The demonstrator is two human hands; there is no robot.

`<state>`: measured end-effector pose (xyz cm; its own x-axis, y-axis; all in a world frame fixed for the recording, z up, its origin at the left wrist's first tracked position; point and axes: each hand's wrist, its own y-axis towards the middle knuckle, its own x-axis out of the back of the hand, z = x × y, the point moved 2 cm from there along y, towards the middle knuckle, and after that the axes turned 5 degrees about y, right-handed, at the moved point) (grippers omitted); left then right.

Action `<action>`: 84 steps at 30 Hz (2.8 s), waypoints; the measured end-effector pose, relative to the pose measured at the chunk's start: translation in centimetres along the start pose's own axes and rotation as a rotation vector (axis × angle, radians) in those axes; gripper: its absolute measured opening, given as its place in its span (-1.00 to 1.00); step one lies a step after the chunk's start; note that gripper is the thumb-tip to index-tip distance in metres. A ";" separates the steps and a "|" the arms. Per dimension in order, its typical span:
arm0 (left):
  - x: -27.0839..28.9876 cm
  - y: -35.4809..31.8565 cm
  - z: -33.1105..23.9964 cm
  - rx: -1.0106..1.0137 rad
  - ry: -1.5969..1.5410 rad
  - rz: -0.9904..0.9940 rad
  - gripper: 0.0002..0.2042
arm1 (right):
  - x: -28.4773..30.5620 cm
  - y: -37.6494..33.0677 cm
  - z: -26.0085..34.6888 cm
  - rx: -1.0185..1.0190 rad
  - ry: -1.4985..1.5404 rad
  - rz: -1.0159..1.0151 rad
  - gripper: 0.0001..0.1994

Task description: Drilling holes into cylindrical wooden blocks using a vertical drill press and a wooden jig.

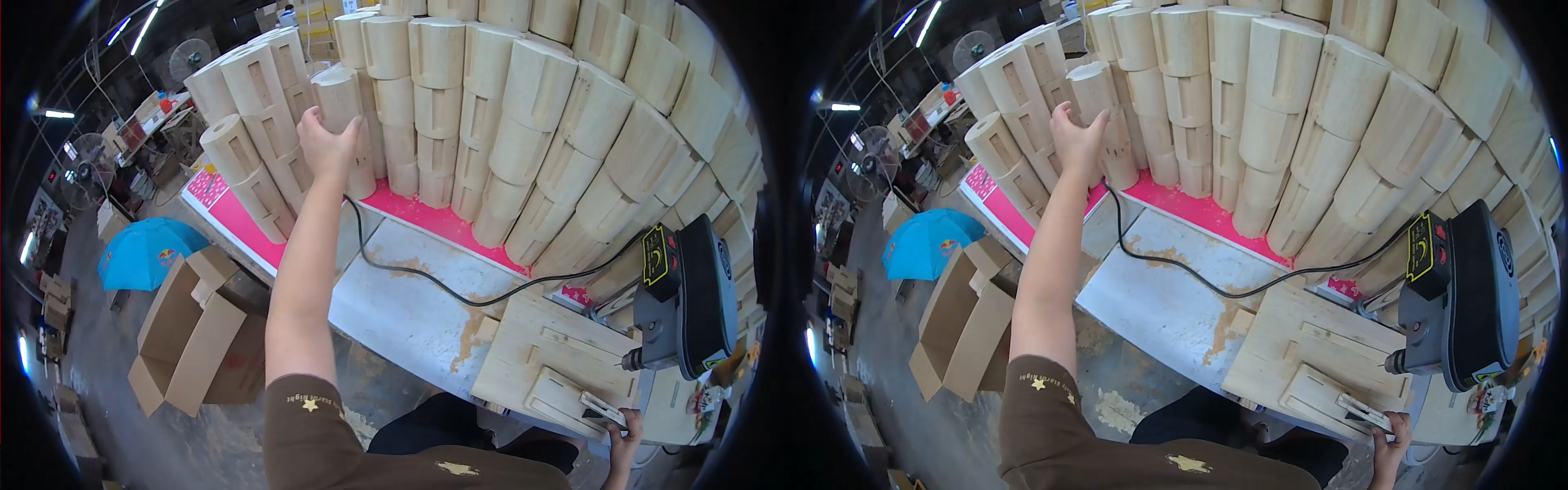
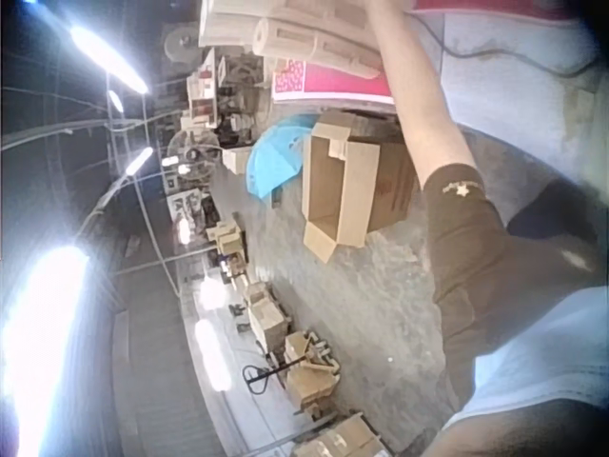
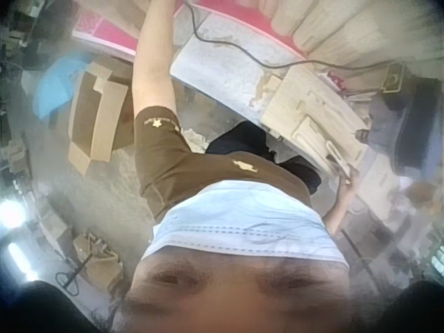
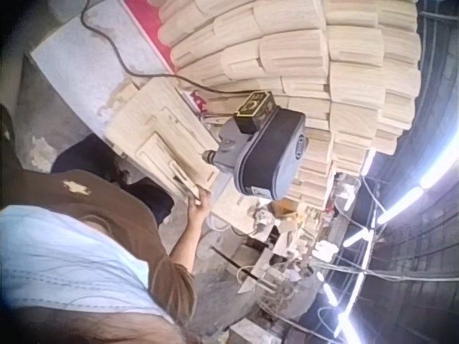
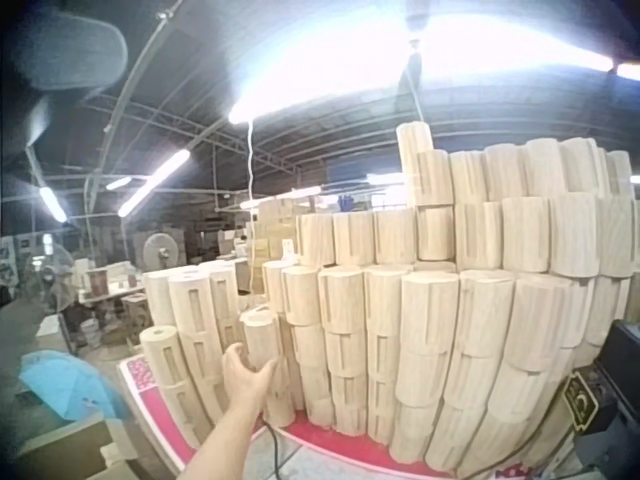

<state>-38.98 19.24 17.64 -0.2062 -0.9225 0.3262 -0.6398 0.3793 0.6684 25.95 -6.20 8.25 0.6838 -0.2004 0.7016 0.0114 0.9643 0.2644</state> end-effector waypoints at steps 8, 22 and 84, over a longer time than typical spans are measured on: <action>-4.3 2.8 -0.9 0.430 0.312 -0.106 -0.28 | -0.1 0.1 0.6 0.037 -0.010 0.000 -0.67; 6.1 -16.2 -6.6 0.163 -0.699 0.377 -0.57 | 0.3 0.2 0.0 0.055 0.037 0.011 -0.66; 5.0 -44.3 -19.4 -0.410 -0.337 0.789 -0.37 | -1.2 6.8 -4.4 0.244 0.048 -0.087 -0.60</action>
<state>2.71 -0.81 2.68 -0.7112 -0.3375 0.6166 0.0716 0.8379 0.5412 28.41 1.32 6.25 0.7220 -0.2666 0.6384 -0.1009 0.8723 0.4784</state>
